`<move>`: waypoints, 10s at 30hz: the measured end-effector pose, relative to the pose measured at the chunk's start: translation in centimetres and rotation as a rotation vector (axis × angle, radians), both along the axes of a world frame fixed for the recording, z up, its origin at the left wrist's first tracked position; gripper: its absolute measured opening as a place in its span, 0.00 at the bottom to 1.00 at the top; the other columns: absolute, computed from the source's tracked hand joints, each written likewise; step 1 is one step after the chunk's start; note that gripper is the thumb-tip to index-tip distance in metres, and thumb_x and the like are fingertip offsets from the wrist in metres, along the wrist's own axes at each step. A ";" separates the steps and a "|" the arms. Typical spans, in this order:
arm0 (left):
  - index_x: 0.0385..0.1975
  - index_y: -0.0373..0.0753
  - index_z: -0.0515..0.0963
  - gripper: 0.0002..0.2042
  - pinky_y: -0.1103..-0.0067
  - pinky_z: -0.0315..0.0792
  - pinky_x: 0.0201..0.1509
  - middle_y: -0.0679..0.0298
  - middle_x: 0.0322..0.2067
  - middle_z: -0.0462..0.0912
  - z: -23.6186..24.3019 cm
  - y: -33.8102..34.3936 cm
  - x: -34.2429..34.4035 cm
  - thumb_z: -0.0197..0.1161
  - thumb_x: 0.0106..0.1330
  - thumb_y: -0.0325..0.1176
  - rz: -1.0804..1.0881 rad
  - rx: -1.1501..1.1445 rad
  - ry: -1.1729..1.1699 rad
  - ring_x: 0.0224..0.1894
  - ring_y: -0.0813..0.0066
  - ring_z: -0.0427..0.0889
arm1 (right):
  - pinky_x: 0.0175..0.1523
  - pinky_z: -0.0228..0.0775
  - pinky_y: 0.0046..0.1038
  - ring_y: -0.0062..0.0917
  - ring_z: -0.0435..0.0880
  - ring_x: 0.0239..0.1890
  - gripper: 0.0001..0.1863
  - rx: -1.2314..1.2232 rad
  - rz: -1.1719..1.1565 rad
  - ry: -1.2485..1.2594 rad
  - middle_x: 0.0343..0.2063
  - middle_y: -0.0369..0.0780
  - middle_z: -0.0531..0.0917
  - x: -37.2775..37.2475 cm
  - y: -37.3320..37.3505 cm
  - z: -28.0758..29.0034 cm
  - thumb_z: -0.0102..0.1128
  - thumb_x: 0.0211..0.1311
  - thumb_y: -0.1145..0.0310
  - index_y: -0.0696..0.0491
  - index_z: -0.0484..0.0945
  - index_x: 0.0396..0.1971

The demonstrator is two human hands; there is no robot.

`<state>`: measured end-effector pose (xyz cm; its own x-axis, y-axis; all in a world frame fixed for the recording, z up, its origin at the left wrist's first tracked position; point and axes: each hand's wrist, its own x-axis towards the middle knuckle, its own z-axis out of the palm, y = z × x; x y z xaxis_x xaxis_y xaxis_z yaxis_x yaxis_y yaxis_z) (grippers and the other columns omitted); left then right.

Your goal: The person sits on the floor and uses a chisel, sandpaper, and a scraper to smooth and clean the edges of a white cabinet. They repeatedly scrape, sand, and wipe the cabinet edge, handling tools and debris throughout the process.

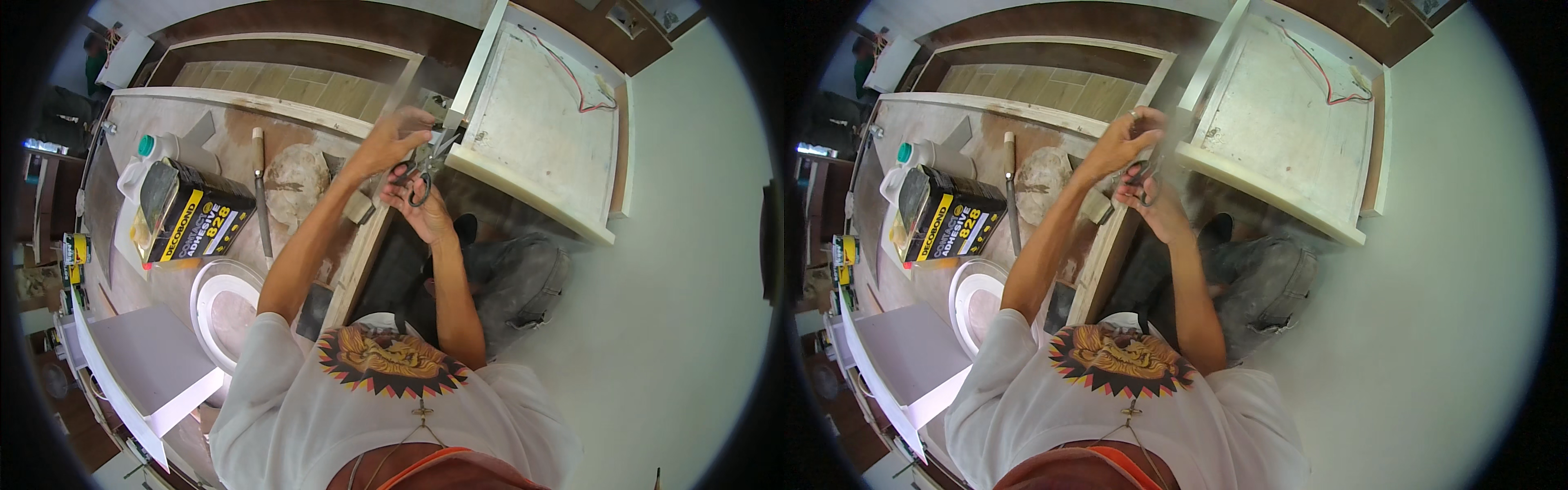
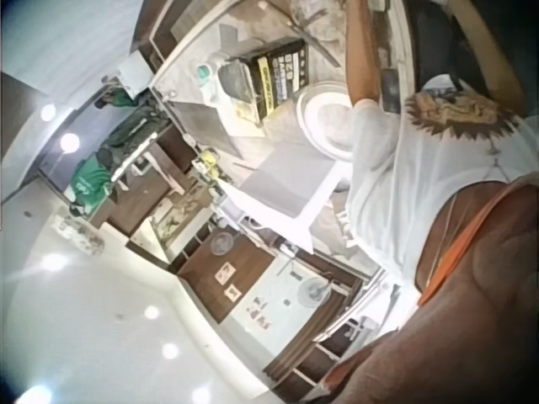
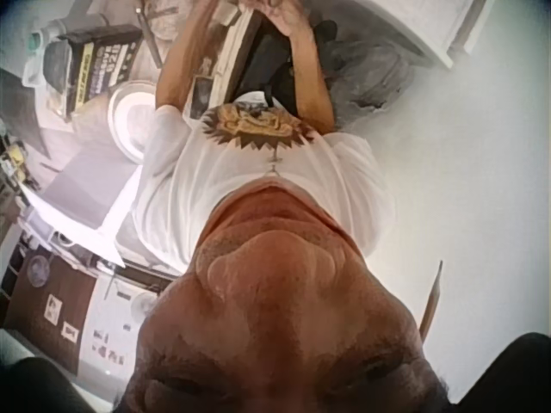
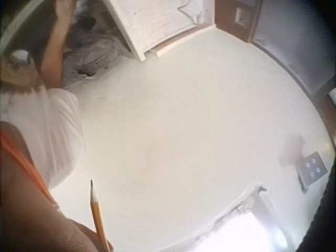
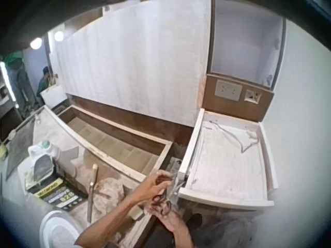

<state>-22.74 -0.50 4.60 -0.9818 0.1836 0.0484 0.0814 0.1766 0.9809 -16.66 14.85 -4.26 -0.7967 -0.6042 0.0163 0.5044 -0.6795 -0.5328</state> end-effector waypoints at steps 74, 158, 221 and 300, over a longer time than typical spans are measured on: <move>0.58 0.36 0.76 0.16 0.74 0.75 0.45 0.56 0.47 0.82 -1.3 -4.1 15.5 0.62 0.73 0.33 0.417 0.030 0.047 0.43 0.68 0.82 | 0.54 0.72 0.33 0.32 0.81 0.48 0.22 0.999 -0.476 0.654 0.46 0.47 0.81 4.6 -4.3 3.4 0.63 0.70 0.63 0.60 0.69 0.55; 0.47 0.33 0.85 0.13 0.78 0.71 0.36 0.69 0.30 0.83 1.9 -7.2 -1.2 0.62 0.72 0.36 -0.211 -0.230 -0.073 0.32 0.82 0.74 | 0.55 0.69 0.28 0.25 0.78 0.49 0.23 0.666 -0.915 0.109 0.46 0.40 0.81 -2.2 -7.1 6.5 0.45 0.81 0.56 0.61 0.75 0.56; 0.46 0.35 0.81 0.10 0.85 0.70 0.38 0.72 0.34 0.82 -0.2 -7.7 12.3 0.60 0.76 0.36 0.176 0.037 -0.231 0.34 0.87 0.76 | 0.62 0.74 0.36 0.25 0.82 0.50 0.15 -0.329 -0.500 -0.157 0.44 0.37 0.85 -6.3 -2.4 2.8 0.61 0.74 0.57 0.53 0.78 0.49; 0.41 0.29 0.81 0.12 0.82 0.76 0.34 0.63 0.29 0.85 9.4 8.1 5.2 0.67 0.71 0.34 0.349 0.598 0.223 0.29 0.80 0.83 | 0.48 0.74 0.29 0.27 0.82 0.40 0.24 1.282 -0.229 1.009 0.39 0.41 0.84 -4.1 10.1 24.7 0.61 0.70 0.60 0.54 0.73 0.62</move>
